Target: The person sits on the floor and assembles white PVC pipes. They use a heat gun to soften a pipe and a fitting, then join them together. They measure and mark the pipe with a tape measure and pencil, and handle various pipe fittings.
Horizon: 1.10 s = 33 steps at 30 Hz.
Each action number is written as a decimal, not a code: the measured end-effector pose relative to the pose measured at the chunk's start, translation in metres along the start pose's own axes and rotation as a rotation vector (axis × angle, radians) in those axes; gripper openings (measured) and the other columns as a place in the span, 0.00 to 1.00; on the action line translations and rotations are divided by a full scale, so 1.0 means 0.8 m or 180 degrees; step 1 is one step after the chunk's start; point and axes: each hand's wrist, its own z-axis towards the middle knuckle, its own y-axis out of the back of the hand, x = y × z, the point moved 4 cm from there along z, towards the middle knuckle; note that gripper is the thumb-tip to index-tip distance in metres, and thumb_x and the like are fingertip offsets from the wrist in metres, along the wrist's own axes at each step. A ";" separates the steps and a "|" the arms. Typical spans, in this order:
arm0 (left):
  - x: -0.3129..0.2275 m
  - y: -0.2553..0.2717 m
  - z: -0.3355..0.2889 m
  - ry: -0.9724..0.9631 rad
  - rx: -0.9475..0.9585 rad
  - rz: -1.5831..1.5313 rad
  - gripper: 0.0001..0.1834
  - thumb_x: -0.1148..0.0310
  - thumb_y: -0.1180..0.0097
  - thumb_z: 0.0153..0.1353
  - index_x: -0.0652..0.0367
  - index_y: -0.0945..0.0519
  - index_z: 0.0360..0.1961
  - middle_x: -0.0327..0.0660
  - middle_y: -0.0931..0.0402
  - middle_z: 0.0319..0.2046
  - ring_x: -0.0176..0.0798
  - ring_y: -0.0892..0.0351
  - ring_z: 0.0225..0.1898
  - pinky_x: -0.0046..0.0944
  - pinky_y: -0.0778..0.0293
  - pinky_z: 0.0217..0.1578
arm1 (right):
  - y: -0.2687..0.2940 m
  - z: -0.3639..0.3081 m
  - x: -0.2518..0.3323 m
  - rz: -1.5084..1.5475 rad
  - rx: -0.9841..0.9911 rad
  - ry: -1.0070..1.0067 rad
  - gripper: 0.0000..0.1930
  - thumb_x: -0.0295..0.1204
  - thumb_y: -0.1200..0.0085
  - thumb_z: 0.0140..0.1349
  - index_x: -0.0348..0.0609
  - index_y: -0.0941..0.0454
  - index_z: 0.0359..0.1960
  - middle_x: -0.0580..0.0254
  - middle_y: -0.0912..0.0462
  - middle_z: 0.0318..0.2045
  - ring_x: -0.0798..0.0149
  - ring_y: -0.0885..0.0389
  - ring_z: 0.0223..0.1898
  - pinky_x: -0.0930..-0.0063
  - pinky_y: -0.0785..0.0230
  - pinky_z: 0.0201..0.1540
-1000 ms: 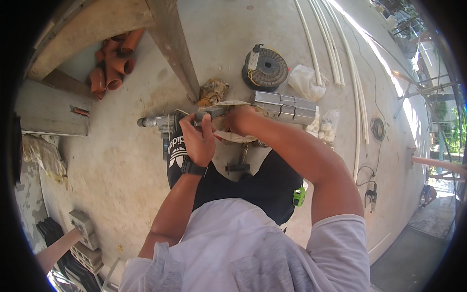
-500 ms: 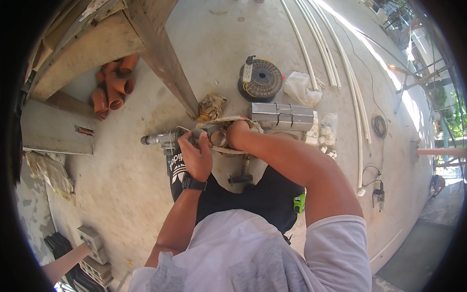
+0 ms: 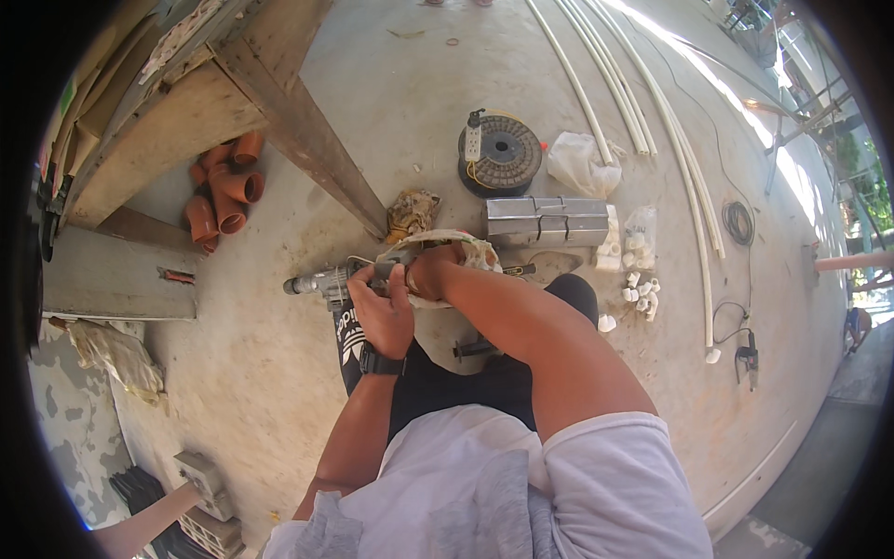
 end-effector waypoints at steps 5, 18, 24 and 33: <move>0.009 0.005 0.002 0.0501 0.0118 -0.0086 0.26 0.58 0.35 0.65 0.69 0.30 0.48 0.58 0.26 0.43 0.63 0.22 0.42 0.51 0.24 0.42 | -0.001 0.004 0.005 0.0129 -0.0408 0.0502 0.22 0.45 0.57 0.69 0.46 0.15 0.51 0.54 0.15 0.53 0.53 0.16 0.53 0.54 0.26 0.56; -0.012 -0.005 0.006 0.1009 0.0055 -0.1573 0.24 0.59 0.43 0.72 0.71 0.35 0.50 0.52 0.22 0.38 0.36 0.17 0.30 0.34 0.23 0.27 | 0.015 -0.073 -0.077 0.0248 -0.1053 0.0719 0.25 0.45 0.35 0.54 0.36 0.18 0.44 0.47 0.13 0.37 0.48 0.13 0.43 0.56 0.22 0.47; -0.002 -0.007 -0.001 0.1280 0.0073 -0.1590 0.22 0.56 0.51 0.76 0.68 0.37 0.52 0.45 0.27 0.38 0.31 0.23 0.31 0.31 0.23 0.32 | 0.018 -0.113 -0.083 0.0960 -0.1393 0.0306 0.35 0.43 0.28 0.45 0.33 0.25 0.52 0.41 0.19 0.46 0.41 0.19 0.49 0.54 0.25 0.51; 0.030 -0.017 -0.006 0.2205 -0.0287 -0.2982 0.23 0.50 0.56 0.77 0.61 0.38 0.53 0.45 0.28 0.43 0.39 0.18 0.30 0.40 0.16 0.31 | 0.052 -0.251 -0.130 0.1731 -0.2354 0.0380 0.45 0.40 0.26 0.42 0.37 0.32 0.64 0.45 0.25 0.56 0.44 0.22 0.55 0.57 0.28 0.57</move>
